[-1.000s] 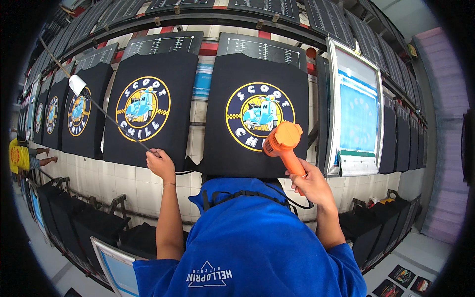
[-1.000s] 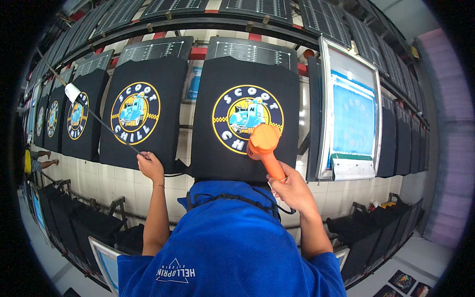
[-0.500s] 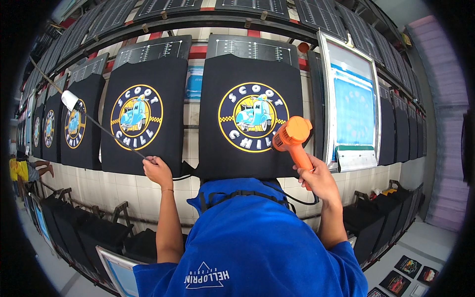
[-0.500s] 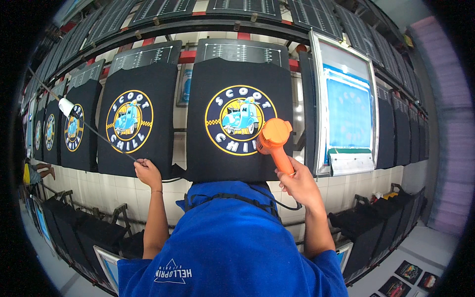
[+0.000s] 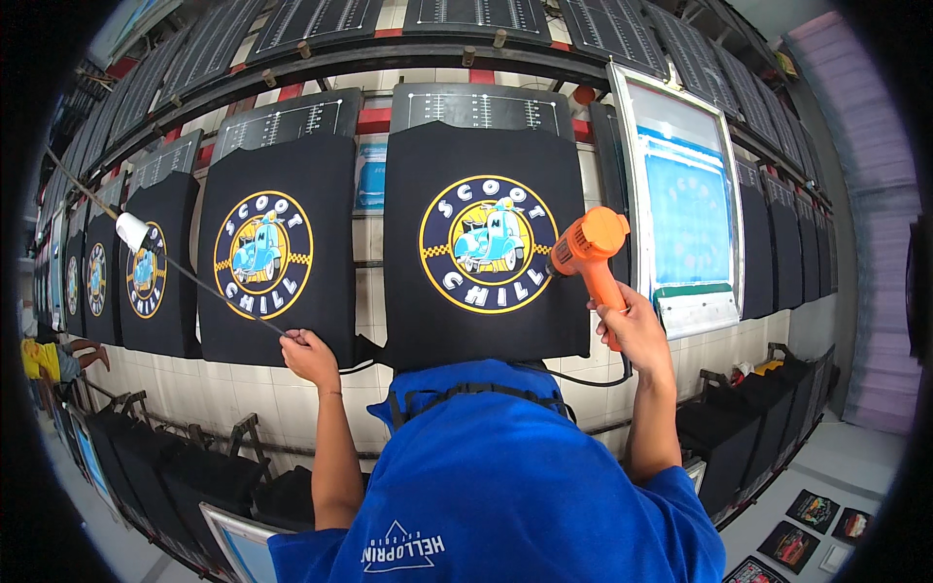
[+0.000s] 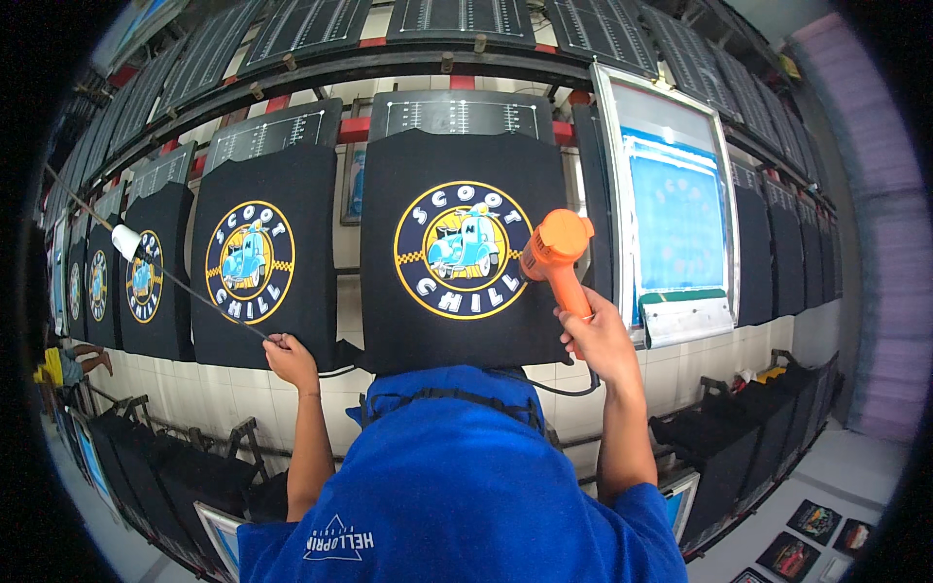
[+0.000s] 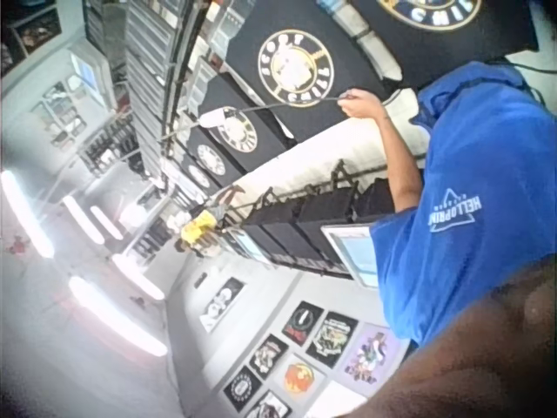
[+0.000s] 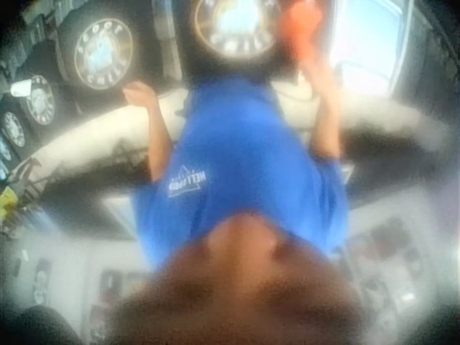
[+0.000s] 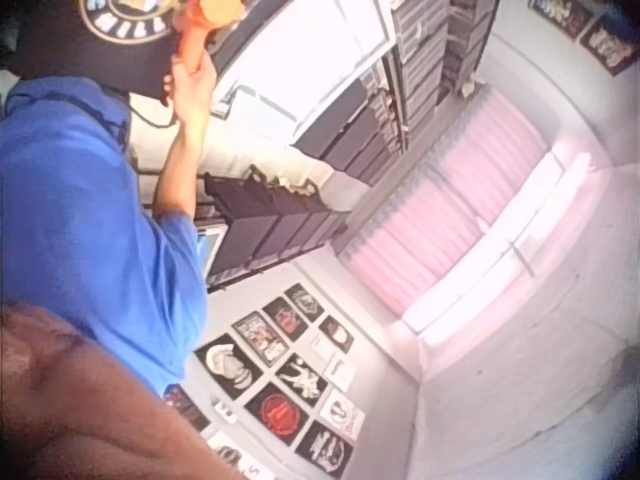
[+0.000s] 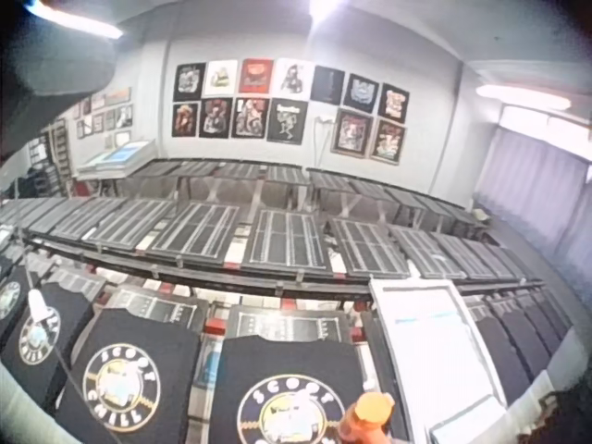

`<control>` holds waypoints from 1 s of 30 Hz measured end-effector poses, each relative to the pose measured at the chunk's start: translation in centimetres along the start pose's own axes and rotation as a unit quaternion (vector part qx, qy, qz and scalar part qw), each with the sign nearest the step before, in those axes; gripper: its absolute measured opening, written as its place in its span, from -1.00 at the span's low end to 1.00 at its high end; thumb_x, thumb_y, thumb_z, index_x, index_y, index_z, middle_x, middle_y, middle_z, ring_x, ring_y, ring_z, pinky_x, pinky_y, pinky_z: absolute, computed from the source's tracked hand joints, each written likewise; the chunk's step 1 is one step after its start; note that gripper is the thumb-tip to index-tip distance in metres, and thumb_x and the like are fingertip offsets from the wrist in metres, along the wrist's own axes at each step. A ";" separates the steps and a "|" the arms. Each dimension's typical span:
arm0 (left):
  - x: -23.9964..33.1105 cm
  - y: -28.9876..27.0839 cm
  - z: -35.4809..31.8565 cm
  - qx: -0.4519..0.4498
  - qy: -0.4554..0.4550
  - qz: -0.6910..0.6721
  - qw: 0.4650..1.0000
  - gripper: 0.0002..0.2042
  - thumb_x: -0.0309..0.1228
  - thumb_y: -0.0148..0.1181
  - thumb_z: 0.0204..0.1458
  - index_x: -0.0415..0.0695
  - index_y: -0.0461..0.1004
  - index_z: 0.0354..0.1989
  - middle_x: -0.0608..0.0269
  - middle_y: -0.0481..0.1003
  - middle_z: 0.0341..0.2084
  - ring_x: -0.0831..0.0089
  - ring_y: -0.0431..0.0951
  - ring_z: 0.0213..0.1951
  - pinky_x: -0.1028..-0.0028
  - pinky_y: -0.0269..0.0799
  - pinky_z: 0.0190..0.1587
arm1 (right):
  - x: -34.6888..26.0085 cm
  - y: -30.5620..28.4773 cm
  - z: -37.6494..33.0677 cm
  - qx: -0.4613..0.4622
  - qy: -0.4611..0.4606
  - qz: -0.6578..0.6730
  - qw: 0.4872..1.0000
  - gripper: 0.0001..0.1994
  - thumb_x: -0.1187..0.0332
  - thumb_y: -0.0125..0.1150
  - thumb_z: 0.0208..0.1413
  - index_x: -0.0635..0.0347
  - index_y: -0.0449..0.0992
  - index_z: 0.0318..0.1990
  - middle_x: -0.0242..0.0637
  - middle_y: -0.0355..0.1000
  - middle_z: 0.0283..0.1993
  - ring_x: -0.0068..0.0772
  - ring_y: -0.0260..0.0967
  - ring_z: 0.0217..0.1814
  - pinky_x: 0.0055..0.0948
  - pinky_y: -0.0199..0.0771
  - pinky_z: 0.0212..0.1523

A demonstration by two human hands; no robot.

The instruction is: The person uses a heat gun to dry ink on black t-shirts mounted on a rotary screen printing press, moving from one station to the next.

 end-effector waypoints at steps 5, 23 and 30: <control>0.2 -0.1 0.1 0.001 0.006 0.004 1.000 -0.85 -0.41 0.10 0.09 -0.27 0.38 -0.35 -0.02 0.48 -0.44 0.00 0.48 -0.33 0.10 0.35 -0.22 | -0.6 -0.7 1.4 0.011 -0.018 0.011 1.000 -0.63 0.46 0.10 0.14 0.37 0.40 0.10 -0.34 0.49 -0.25 -0.68 0.36 -0.50 -0.65 0.41 -0.52; 0.2 0.0 0.2 -0.012 -0.015 0.018 1.000 -0.87 -0.41 0.10 0.09 -0.24 0.38 -0.35 0.04 0.45 -0.47 0.07 0.46 -0.34 0.13 0.33 -0.22 | -3.4 -0.2 8.0 0.031 -0.048 0.061 0.996 -0.61 0.45 0.10 0.13 0.38 0.38 0.13 -0.30 0.48 -0.21 -0.67 0.37 -0.47 -0.67 0.42 -0.50; 0.4 -0.1 0.2 -0.006 -0.001 0.036 0.999 -0.86 -0.40 0.10 0.09 -0.24 0.38 -0.33 0.04 0.44 -0.47 0.08 0.46 -0.36 0.15 0.35 -0.24 | -4.9 1.4 10.1 0.023 -0.076 0.082 0.993 -0.63 0.44 0.10 0.14 0.37 0.40 0.10 -0.30 0.48 -0.21 -0.66 0.37 -0.46 -0.66 0.42 -0.48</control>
Point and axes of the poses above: each hand's wrist, its own z-axis towards the middle knuckle, its own y-axis out of the palm, x = y × z, the point moved 5 cm from there along z, towards the middle knuckle
